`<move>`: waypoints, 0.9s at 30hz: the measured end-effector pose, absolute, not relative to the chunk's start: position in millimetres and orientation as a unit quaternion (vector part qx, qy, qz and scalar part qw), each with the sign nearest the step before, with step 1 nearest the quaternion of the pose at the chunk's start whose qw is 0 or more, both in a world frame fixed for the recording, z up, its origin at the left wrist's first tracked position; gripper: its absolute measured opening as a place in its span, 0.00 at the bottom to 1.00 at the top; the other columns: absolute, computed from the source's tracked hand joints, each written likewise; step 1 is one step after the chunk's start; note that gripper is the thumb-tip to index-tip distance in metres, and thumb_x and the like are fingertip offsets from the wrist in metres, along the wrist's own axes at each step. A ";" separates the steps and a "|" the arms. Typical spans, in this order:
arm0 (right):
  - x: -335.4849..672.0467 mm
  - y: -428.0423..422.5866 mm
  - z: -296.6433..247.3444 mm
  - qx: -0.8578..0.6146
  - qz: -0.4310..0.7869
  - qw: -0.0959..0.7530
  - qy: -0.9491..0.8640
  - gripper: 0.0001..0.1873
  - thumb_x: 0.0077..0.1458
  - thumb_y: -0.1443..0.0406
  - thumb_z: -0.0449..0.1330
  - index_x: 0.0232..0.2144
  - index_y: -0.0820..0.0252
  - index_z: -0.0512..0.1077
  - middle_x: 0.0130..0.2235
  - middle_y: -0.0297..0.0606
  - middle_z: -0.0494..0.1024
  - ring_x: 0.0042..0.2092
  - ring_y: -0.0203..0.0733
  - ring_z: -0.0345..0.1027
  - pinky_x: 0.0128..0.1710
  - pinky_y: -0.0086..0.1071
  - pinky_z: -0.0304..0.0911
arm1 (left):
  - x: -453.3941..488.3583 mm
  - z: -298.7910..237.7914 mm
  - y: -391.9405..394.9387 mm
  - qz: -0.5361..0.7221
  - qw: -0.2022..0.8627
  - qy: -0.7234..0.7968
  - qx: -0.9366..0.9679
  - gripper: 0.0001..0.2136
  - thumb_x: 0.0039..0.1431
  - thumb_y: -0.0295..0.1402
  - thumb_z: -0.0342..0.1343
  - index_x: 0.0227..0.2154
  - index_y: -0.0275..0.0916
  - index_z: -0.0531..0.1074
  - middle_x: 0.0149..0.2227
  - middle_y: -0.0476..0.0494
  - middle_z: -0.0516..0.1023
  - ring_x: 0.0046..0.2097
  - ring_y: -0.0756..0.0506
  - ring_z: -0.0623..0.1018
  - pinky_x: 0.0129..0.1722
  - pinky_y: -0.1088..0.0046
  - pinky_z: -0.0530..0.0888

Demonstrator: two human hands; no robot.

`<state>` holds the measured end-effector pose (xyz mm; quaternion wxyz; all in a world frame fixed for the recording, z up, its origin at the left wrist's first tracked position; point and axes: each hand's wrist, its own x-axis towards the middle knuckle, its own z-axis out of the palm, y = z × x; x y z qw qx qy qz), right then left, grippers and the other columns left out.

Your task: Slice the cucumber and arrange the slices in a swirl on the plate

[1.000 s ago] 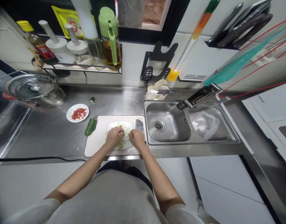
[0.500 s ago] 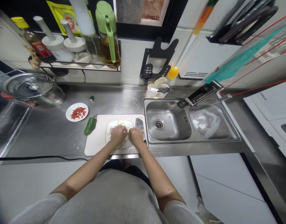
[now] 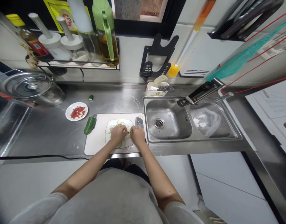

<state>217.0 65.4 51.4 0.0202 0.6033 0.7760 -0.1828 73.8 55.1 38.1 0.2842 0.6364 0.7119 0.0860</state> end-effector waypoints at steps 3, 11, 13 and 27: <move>218.1 64.0 53.5 0.610 -0.182 0.016 0.771 0.08 0.61 0.66 0.52 0.38 0.59 0.71 0.41 0.40 0.77 0.42 0.43 0.64 0.40 0.32 0.50 | 71.6 39.4 54.6 0.089 0.292 0.718 0.625 0.05 0.58 0.36 0.55 0.34 0.43 0.74 0.41 0.44 0.75 0.47 0.40 0.71 0.47 0.61 0.58; 214.6 60.2 48.8 0.614 -0.187 0.015 0.767 0.08 0.61 0.63 0.53 0.38 0.58 0.71 0.39 0.40 0.77 0.41 0.44 0.64 0.39 0.32 0.50 | 72.0 39.8 54.5 0.094 0.287 0.719 0.626 0.06 0.58 0.38 0.56 0.34 0.43 0.74 0.42 0.43 0.75 0.47 0.40 0.71 0.47 0.60 0.58; 213.5 61.2 46.7 0.616 -0.188 0.018 0.765 0.08 0.61 0.63 0.53 0.38 0.58 0.71 0.39 0.40 0.77 0.41 0.44 0.64 0.38 0.32 0.49 | 73.2 39.4 54.7 0.093 0.288 0.718 0.627 0.06 0.58 0.39 0.56 0.34 0.43 0.74 0.42 0.43 0.75 0.48 0.39 0.71 0.47 0.60 0.58; 210.9 63.9 44.2 0.612 -0.184 0.024 0.769 0.07 0.61 0.63 0.53 0.37 0.58 0.71 0.39 0.40 0.77 0.41 0.43 0.64 0.38 0.32 0.49 | 73.5 37.7 54.0 0.084 0.279 0.726 0.623 0.05 0.57 0.37 0.57 0.35 0.44 0.73 0.42 0.45 0.74 0.47 0.40 0.71 0.47 0.61 0.59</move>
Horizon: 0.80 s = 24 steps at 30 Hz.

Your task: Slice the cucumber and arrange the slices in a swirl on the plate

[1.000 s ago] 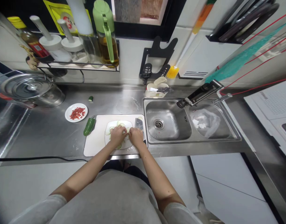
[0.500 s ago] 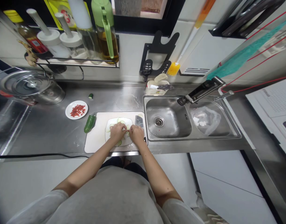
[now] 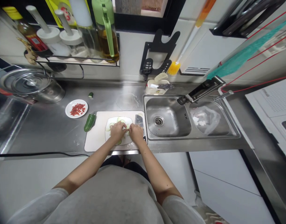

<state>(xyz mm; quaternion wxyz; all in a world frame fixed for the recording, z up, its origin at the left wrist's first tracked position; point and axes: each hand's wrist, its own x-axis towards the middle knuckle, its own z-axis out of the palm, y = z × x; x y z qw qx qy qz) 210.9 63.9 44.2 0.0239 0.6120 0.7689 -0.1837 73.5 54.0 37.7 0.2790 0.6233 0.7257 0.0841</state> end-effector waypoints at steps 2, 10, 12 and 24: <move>213.2 64.5 43.6 0.616 -0.183 0.014 0.766 0.07 0.61 0.63 0.54 0.37 0.58 0.71 0.38 0.40 0.77 0.40 0.42 0.64 0.38 0.32 0.50 | 72.8 38.0 54.2 0.087 0.283 0.724 0.623 0.05 0.57 0.36 0.56 0.35 0.44 0.73 0.42 0.45 0.74 0.46 0.40 0.71 0.47 0.61 0.59; 224.1 63.5 46.8 0.622 -0.194 -0.087 0.754 0.08 0.58 0.64 0.53 0.34 0.59 0.71 0.31 0.37 0.75 0.35 0.41 0.64 0.36 0.30 0.52 | 49.0 43.4 43.4 0.151 0.288 0.731 0.599 0.07 0.57 0.37 0.56 0.37 0.44 0.74 0.39 0.46 0.75 0.45 0.42 0.72 0.45 0.64 0.61; 227.3 62.4 46.1 0.620 -0.198 -0.123 0.749 0.09 0.58 0.63 0.52 0.33 0.59 0.71 0.29 0.37 0.74 0.33 0.40 0.63 0.34 0.30 0.52 | 33.1 46.3 37.9 0.182 0.279 0.744 0.579 0.07 0.56 0.37 0.57 0.37 0.44 0.74 0.37 0.46 0.75 0.44 0.43 0.73 0.44 0.65 0.62; 226.6 63.0 52.8 0.589 -0.249 -0.192 0.744 0.22 0.56 0.50 0.48 0.35 0.59 0.73 0.22 0.34 0.69 0.28 0.42 0.63 0.30 0.32 0.55 | -82.7 55.4 27.0 0.230 0.183 0.833 0.469 0.08 0.56 0.38 0.57 0.38 0.44 0.75 0.36 0.47 0.77 0.42 0.45 0.75 0.44 0.68 0.63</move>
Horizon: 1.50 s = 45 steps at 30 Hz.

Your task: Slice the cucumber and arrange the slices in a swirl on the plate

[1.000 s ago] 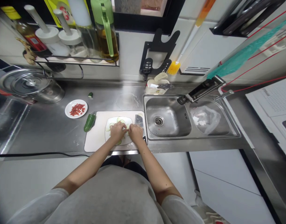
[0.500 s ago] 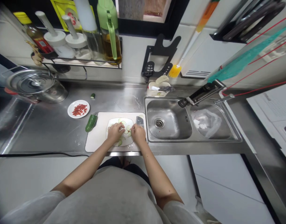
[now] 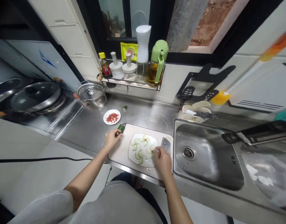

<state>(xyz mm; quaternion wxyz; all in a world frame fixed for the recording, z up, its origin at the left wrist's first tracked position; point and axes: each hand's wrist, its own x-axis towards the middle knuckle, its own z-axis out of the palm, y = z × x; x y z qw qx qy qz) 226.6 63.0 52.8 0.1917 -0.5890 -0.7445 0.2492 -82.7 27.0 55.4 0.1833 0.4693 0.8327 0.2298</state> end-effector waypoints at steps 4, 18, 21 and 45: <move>226.9 65.0 61.7 -0.585 0.251 0.207 -0.743 0.25 0.55 0.47 0.47 0.36 0.59 0.73 0.21 0.35 0.69 0.28 0.44 0.65 0.29 0.33 0.56 | -130.4 62.1 40.9 0.207 0.140 0.867 0.430 0.10 0.58 0.39 0.55 0.40 0.45 0.75 0.40 0.46 0.78 0.46 0.43 0.75 0.45 0.66 0.64; 237.6 63.6 72.0 -0.605 0.238 0.194 -0.735 0.28 0.54 0.45 0.47 0.35 0.59 0.75 0.20 0.36 0.69 0.25 0.44 0.65 0.27 0.33 0.57 | -223.2 52.2 97.9 0.031 0.101 0.882 0.458 0.15 0.61 0.32 0.47 0.45 0.46 0.76 0.47 0.37 0.75 0.51 0.38 0.72 0.50 0.59 0.62; 236.6 62.8 71.1 -0.611 0.232 0.185 -0.734 0.28 0.54 0.45 0.47 0.35 0.59 0.75 0.20 0.36 0.69 0.25 0.44 0.65 0.27 0.33 0.57 | -225.0 47.5 100.2 0.034 0.099 0.870 0.481 0.16 0.61 0.32 0.46 0.46 0.45 0.76 0.49 0.37 0.74 0.51 0.38 0.71 0.50 0.59 0.61; 227.7 62.2 67.5 -0.607 0.254 0.197 -0.727 0.27 0.55 0.45 0.46 0.36 0.58 0.74 0.22 0.36 0.71 0.27 0.45 0.67 0.28 0.34 0.59 | -237.5 48.7 110.1 0.024 0.140 0.848 0.511 0.07 0.55 0.32 0.52 0.33 0.41 0.75 0.43 0.40 0.77 0.48 0.41 0.74 0.47 0.64 0.64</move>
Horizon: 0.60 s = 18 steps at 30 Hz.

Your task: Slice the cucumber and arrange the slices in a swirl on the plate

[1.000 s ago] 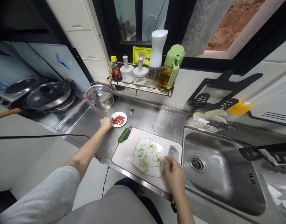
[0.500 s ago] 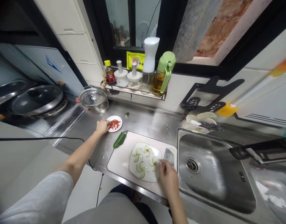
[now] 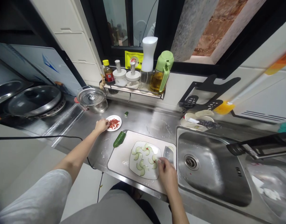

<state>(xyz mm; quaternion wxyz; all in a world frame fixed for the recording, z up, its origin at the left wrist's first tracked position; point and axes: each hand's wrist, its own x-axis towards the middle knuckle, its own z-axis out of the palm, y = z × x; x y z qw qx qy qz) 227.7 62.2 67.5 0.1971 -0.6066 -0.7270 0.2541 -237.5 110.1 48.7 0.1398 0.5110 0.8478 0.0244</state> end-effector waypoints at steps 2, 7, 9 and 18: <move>226.5 62.1 67.2 -0.607 0.252 0.195 -0.728 0.27 0.55 0.45 0.46 0.36 0.57 0.74 0.22 0.36 0.71 0.27 0.45 0.67 0.28 0.33 0.58 | -236.9 49.4 109.8 0.060 0.151 0.856 0.491 0.06 0.54 0.33 0.54 0.32 0.41 0.75 0.42 0.41 0.77 0.47 0.41 0.74 0.47 0.66 0.65; 221.9 62.1 67.5 -0.603 0.256 0.193 -0.731 0.25 0.56 0.47 0.47 0.35 0.57 0.74 0.23 0.37 0.73 0.28 0.45 0.67 0.28 0.32 0.58 | -220.5 55.9 110.0 0.260 0.248 0.833 0.420 0.08 0.50 0.38 0.58 0.30 0.39 0.73 0.33 0.46 0.79 0.34 0.47 0.76 0.35 0.73 0.69; 219.0 62.8 68.6 -0.596 0.264 0.196 -0.732 0.23 0.56 0.49 0.47 0.35 0.58 0.74 0.24 0.37 0.73 0.29 0.44 0.67 0.29 0.32 0.58 | -207.6 61.5 109.0 0.344 0.304 0.792 0.403 0.11 0.48 0.41 0.59 0.29 0.38 0.72 0.29 0.47 0.78 0.30 0.48 0.75 0.32 0.74 0.69; 185.7 75.7 94.9 -0.525 0.274 0.234 -0.771 0.14 0.58 0.57 0.49 0.32 0.58 0.72 0.27 0.38 0.73 0.34 0.42 0.66 0.37 0.33 0.59 | -128.5 94.9 85.7 0.437 0.456 0.651 0.421 0.15 0.45 0.44 0.60 0.29 0.37 0.71 0.26 0.49 0.74 0.28 0.52 0.70 0.29 0.76 0.66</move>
